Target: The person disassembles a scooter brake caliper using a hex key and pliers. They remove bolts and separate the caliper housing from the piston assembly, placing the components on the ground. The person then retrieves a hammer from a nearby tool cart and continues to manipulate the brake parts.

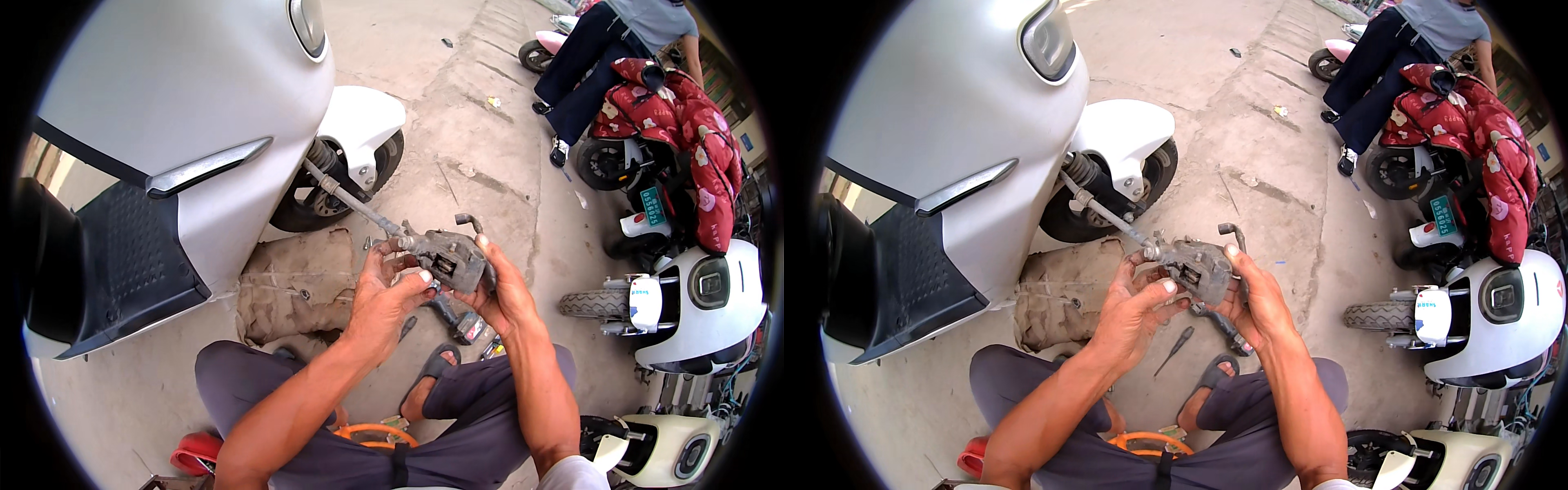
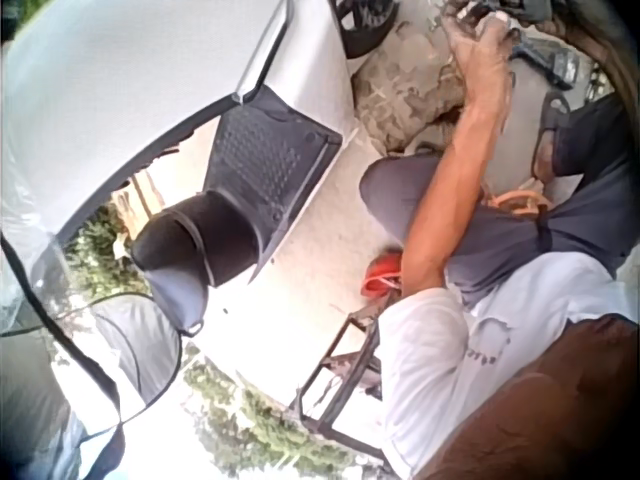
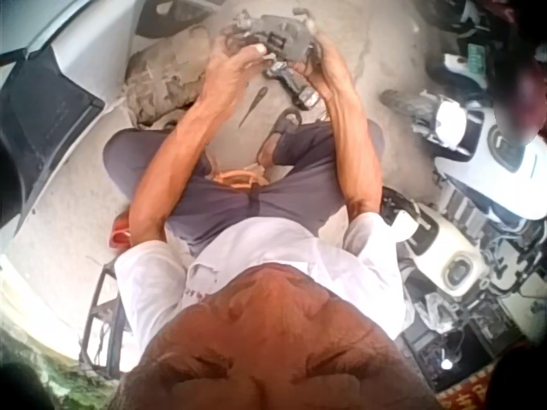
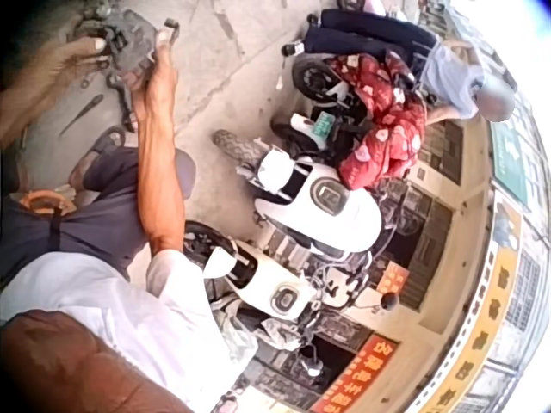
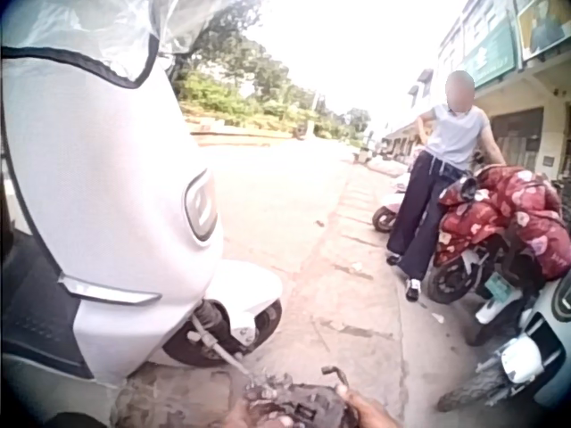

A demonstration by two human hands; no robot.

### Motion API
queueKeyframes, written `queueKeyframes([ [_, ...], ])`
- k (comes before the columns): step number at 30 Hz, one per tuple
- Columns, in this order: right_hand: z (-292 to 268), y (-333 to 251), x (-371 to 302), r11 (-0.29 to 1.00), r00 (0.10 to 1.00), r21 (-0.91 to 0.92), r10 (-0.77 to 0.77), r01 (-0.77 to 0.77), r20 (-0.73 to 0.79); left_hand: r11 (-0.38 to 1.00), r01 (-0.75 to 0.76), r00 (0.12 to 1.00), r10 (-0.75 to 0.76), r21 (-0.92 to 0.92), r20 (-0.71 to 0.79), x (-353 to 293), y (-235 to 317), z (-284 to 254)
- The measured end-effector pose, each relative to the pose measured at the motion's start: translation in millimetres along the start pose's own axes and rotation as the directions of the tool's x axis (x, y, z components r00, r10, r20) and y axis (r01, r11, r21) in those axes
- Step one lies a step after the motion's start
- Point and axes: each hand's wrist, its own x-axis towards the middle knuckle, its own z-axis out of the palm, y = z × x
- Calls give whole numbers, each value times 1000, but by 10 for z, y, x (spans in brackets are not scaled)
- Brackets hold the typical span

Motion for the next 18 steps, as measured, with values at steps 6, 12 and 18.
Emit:
queueKeyframes([
  [6,-72,57,16,996,1000,-93,8,-7,5,997,18,993,-27,-77,-113,59,-66,97],
  [12,16,35,-30,994,999,-103,-44,44,2,995,-9,995,-1,-97,-100,95,-97,106],
  [18,12,75,-7,988,998,-135,-71,69,-3,995,-51,995,43,-87,-89,149,-131,80],
])
